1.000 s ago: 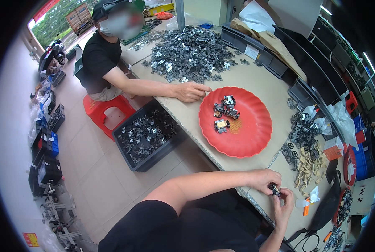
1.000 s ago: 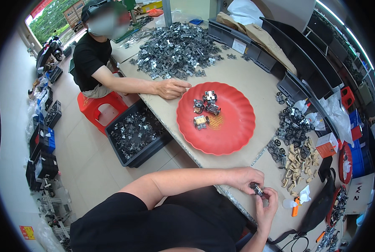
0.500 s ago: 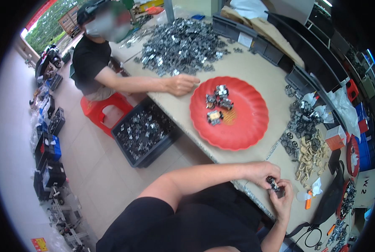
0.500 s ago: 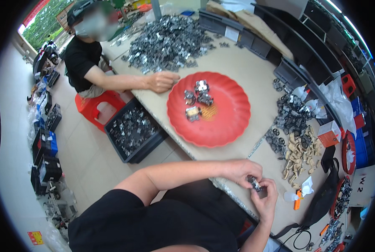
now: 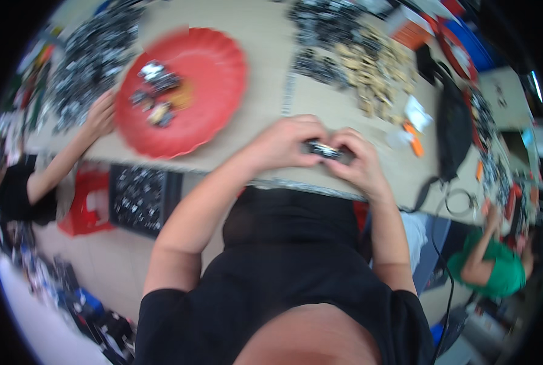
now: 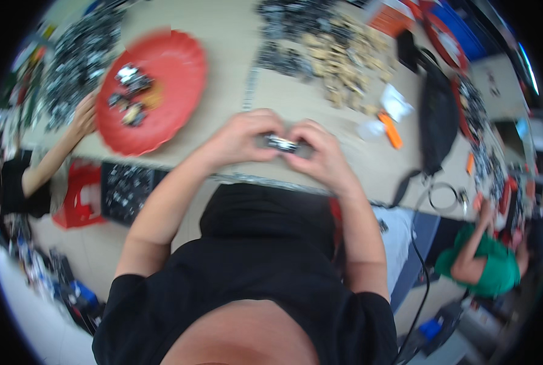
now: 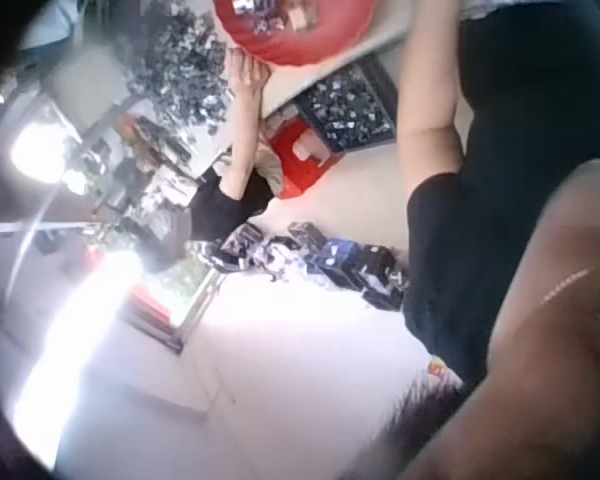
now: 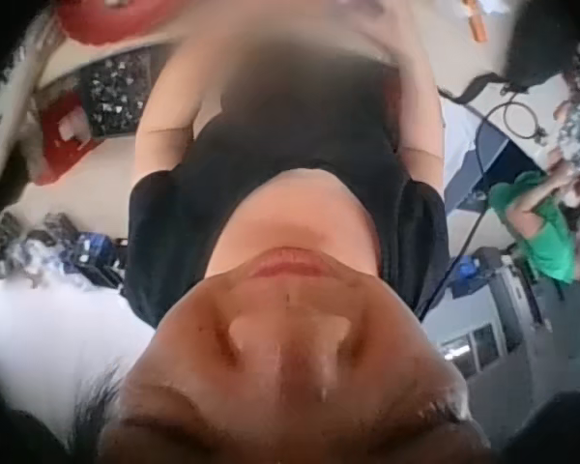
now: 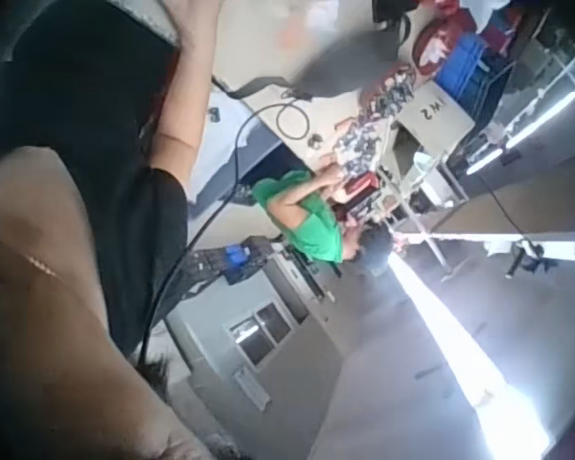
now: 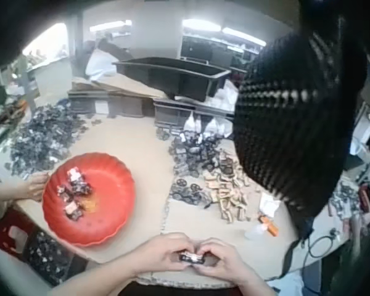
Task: The recorder is assembling small electronic or plastic components by applying adhesive and fitting parts together at a manufacturing workstation.
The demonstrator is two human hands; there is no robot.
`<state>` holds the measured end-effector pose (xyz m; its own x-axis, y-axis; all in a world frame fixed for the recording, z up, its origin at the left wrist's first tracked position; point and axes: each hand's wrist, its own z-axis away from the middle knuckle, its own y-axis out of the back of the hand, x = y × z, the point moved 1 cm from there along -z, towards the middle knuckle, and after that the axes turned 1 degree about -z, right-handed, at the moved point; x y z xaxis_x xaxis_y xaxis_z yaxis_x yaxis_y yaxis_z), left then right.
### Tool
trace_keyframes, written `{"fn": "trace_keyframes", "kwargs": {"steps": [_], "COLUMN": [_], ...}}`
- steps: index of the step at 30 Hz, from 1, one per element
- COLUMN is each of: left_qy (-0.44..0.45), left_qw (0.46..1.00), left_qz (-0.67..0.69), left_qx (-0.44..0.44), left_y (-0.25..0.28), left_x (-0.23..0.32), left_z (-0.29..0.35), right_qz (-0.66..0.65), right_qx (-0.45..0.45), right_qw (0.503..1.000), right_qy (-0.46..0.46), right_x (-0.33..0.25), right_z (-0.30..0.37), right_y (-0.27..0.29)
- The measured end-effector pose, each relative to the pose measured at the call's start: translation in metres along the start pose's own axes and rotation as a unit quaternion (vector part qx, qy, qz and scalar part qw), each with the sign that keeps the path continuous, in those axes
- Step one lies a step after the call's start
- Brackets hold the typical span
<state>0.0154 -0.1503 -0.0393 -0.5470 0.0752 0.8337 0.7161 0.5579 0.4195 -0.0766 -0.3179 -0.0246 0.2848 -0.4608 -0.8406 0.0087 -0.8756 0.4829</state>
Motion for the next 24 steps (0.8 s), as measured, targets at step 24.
{"fn": "trace_keyframes", "kwargs": {"steps": [24], "left_qy": [-0.057], "left_qw": [0.990], "left_qz": [-0.118], "left_qx": [0.058], "left_y": [-0.008], "left_x": [0.010], "left_z": [0.000], "right_qz": [-0.093], "right_qx": [0.023], "right_qw": [0.995], "right_qy": [0.012], "right_x": [0.012], "right_z": [0.004], "right_y": [0.004]}}
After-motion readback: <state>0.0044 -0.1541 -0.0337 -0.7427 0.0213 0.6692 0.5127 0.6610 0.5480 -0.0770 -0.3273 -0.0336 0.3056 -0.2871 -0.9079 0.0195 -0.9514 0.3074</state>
